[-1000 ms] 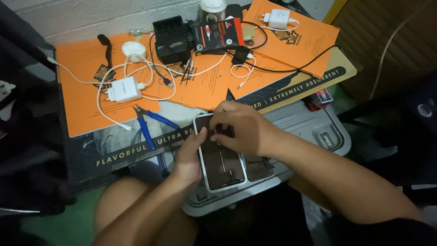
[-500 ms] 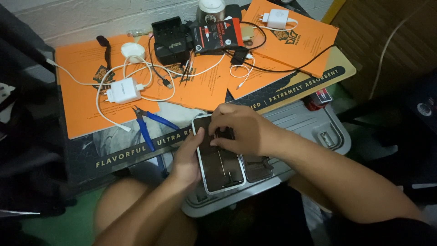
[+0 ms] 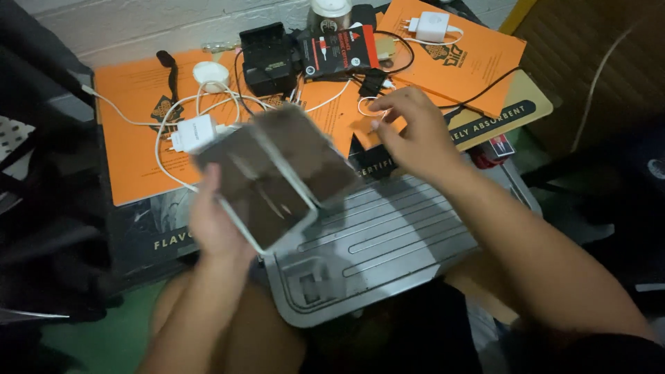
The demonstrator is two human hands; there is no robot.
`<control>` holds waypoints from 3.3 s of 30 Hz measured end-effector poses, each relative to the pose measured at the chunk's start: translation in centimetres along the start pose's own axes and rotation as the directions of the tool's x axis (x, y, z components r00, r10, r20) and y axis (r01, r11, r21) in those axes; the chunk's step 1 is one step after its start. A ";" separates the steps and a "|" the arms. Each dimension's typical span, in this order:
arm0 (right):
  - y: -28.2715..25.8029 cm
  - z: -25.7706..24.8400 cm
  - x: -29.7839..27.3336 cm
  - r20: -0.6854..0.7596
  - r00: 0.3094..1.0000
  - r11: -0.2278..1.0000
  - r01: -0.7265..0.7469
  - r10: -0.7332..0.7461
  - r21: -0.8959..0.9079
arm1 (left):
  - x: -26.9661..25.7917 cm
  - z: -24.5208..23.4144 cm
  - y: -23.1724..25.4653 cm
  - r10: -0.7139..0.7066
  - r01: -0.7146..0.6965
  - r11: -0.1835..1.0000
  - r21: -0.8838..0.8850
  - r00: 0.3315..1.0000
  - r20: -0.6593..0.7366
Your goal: Opening a tool kit and using a screwdriver and pliers to work on a smartphone.
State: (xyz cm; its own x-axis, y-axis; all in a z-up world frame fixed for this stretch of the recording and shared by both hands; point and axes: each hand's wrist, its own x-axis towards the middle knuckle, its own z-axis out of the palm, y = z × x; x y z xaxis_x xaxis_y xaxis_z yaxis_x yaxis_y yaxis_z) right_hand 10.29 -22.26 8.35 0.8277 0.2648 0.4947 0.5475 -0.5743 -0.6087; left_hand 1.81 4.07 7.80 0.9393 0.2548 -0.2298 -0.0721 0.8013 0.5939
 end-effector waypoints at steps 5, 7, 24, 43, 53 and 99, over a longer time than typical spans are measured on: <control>4.1 2.2 0.8 0.073 0.997 0.973 0.035 -0.019 -0.228 | 1.9 -1.2 3.0 0.199 -0.203 0.977 -0.071 0.978 -0.064; 4.1 3.2 1.1 0.107 0.994 0.959 0.059 -0.031 -0.276 | 2.8 -2.4 3.4 0.225 -0.233 0.967 -0.102 0.970 -0.089; 5.2 8.7 6.3 0.136 0.949 0.859 0.316 -0.285 -0.402 | 6.2 -5.1 2.6 0.322 -0.321 0.944 -0.082 0.947 0.011; 8.4 14.2 12.7 0.213 0.957 0.639 0.040 0.197 -0.768 | 5.7 -4.4 -1.4 0.016 -0.010 0.998 -0.061 0.994 0.105; 0.8 5.6 6.6 0.034 0.998 0.949 -0.042 0.056 -0.311 | 3.7 -3.9 -3.3 -0.079 0.104 0.985 -0.138 0.981 0.178; -6.9 -0.1 -2.8 0.223 0.958 0.814 -0.274 0.183 0.512 | 0.7 -6.2 -10.8 -0.487 0.358 0.859 0.367 0.793 0.366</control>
State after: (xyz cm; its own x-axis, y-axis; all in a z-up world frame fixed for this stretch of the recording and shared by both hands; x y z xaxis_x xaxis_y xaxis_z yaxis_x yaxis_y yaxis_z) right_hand 4.15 -19.12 11.22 0.9201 0.3209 0.2244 0.2814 -0.1433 -0.9488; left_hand 1.15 -1.05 -3.59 0.9028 -0.3862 -0.1894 0.3975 0.5809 0.7103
